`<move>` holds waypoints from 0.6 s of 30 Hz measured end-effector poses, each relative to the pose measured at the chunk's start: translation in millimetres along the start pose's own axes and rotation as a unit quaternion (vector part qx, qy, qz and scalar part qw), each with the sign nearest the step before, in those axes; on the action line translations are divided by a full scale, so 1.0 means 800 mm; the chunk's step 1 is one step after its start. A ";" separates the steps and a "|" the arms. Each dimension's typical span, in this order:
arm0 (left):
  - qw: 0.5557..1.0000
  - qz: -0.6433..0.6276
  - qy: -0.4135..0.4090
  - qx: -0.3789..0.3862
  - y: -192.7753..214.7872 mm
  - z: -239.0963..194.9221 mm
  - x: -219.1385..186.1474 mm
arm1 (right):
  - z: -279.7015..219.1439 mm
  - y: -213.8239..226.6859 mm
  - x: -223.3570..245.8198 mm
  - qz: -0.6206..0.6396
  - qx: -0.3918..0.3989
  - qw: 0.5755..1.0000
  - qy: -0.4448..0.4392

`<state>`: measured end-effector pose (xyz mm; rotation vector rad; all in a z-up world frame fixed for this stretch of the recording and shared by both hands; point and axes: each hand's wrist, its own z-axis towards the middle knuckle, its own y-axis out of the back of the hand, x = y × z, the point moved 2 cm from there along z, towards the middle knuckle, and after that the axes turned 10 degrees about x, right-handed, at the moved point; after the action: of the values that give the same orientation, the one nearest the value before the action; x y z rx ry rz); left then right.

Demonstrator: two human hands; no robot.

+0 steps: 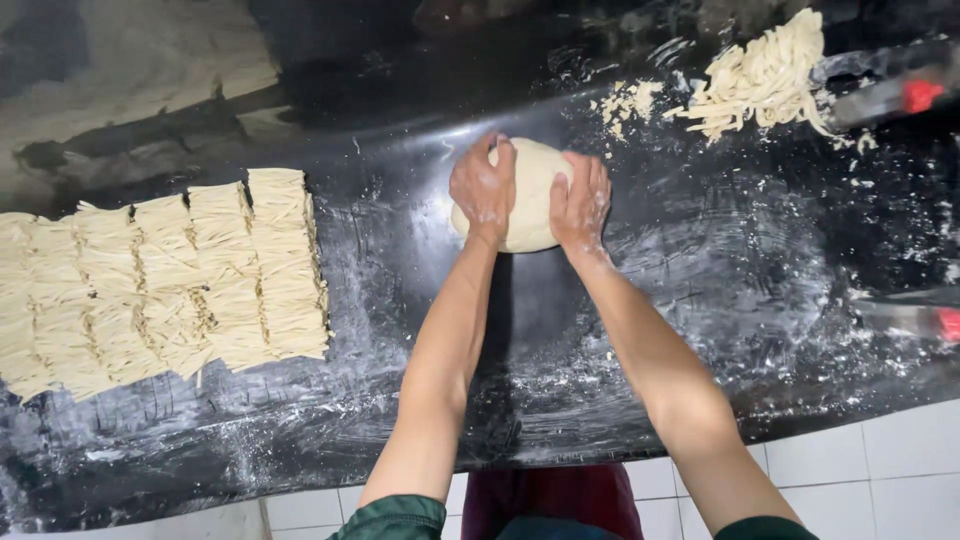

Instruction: Kneading a ball of dough on a floured work surface

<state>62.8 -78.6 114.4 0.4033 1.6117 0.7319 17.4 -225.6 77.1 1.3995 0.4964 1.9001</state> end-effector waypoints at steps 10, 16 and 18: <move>0.982 0.059 -0.105 0.143 -0.015 -0.090 0.049 | -0.175 0.071 0.075 -0.147 0.016 0.989 0.010; 0.991 0.056 -0.088 0.079 0.049 -0.215 0.015 | -0.233 0.107 0.102 -0.002 0.168 0.985 -0.038; 0.992 0.037 -0.101 0.059 0.047 -0.255 0.027 | -0.233 0.116 0.094 0.064 0.204 0.975 -0.052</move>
<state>-145.4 -84.0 131.6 0.6066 1.4573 0.6325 -198.0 -213.1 125.5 1.8226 0.7960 1.8823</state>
